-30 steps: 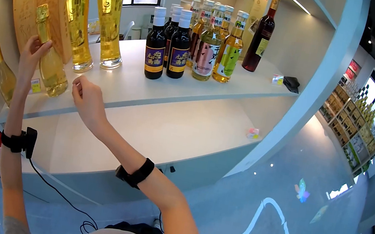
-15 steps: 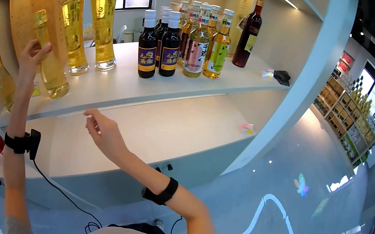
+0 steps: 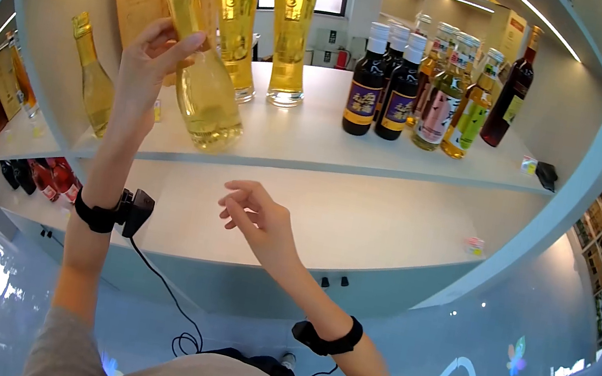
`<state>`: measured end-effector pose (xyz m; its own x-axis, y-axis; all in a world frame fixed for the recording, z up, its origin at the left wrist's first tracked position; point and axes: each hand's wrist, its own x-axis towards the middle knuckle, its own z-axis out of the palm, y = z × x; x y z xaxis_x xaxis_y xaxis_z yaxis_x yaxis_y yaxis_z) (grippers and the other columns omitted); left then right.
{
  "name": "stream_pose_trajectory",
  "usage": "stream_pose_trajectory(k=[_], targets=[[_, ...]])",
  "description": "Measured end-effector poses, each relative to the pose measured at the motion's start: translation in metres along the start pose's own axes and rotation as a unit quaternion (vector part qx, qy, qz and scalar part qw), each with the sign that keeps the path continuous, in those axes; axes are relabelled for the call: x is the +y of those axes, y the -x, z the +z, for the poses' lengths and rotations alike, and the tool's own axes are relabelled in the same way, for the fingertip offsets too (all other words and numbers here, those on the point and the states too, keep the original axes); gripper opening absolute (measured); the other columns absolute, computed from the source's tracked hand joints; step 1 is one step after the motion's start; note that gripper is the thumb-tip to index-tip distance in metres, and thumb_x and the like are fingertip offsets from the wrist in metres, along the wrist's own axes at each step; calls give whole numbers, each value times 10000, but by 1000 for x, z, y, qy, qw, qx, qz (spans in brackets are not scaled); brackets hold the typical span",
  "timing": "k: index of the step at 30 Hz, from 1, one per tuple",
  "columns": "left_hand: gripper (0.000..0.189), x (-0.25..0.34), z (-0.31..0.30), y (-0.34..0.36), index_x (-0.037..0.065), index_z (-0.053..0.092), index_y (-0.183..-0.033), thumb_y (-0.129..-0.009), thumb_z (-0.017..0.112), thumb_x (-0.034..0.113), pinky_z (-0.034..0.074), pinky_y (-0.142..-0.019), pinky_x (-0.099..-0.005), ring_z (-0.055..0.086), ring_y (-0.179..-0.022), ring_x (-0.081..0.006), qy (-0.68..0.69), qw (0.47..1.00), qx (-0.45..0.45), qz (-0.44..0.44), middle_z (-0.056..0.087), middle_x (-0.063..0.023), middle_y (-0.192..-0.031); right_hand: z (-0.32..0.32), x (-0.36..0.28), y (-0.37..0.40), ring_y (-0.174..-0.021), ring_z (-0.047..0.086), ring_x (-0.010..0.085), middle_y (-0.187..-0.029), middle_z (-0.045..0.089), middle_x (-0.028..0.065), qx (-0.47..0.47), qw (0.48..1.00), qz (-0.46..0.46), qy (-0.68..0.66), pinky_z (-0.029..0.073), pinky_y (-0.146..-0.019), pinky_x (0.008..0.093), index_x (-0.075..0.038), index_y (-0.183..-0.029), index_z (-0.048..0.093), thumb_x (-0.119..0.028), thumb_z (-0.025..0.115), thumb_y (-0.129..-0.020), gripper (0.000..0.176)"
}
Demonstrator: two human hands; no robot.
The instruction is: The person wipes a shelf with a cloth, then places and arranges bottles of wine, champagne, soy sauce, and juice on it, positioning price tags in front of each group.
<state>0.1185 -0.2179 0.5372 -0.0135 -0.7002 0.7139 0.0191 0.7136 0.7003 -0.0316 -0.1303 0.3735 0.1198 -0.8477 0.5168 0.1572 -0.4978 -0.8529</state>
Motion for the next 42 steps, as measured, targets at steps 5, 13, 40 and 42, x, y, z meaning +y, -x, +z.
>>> stream_pose_trajectory(k=[5,13,40,42], targets=[[387,27,-5,36,-20,600,-1011,-723,753,187,467,-701,-236,573,-823,-99,35,998,-60,-6,626,-62,-908,9,-15,-1,-1081,543,324,-1177,513,213,-26,990,65,-124,499,-855,414,-14,-1373,137,-187,483,-917,598],[397,34,-28,101,-13,578,-1051,-718,749,118,484,-793,-297,580,-897,-126,35,994,-83,-55,622,-51,-944,27,-27,42,-1093,541,318,-1210,505,214,-36,959,177,-217,485,-874,424,-11,-1366,196,-208,480,-921,564],[364,-232,-125,187,18,591,-979,-696,759,176,515,-743,-308,643,-842,-189,-161,975,-11,-153,660,-103,-884,68,248,6,-965,569,193,-1160,529,126,-53,922,336,-185,478,-838,309,9,-1286,362,-25,557,-821,505],[364,-249,-130,181,25,601,-966,-685,766,189,515,-731,-307,645,-828,-192,-174,975,-10,-141,662,-103,-875,75,266,-6,-959,566,191,-1156,526,121,-46,932,330,-145,474,-832,300,0,-1285,367,-12,586,-781,549]])
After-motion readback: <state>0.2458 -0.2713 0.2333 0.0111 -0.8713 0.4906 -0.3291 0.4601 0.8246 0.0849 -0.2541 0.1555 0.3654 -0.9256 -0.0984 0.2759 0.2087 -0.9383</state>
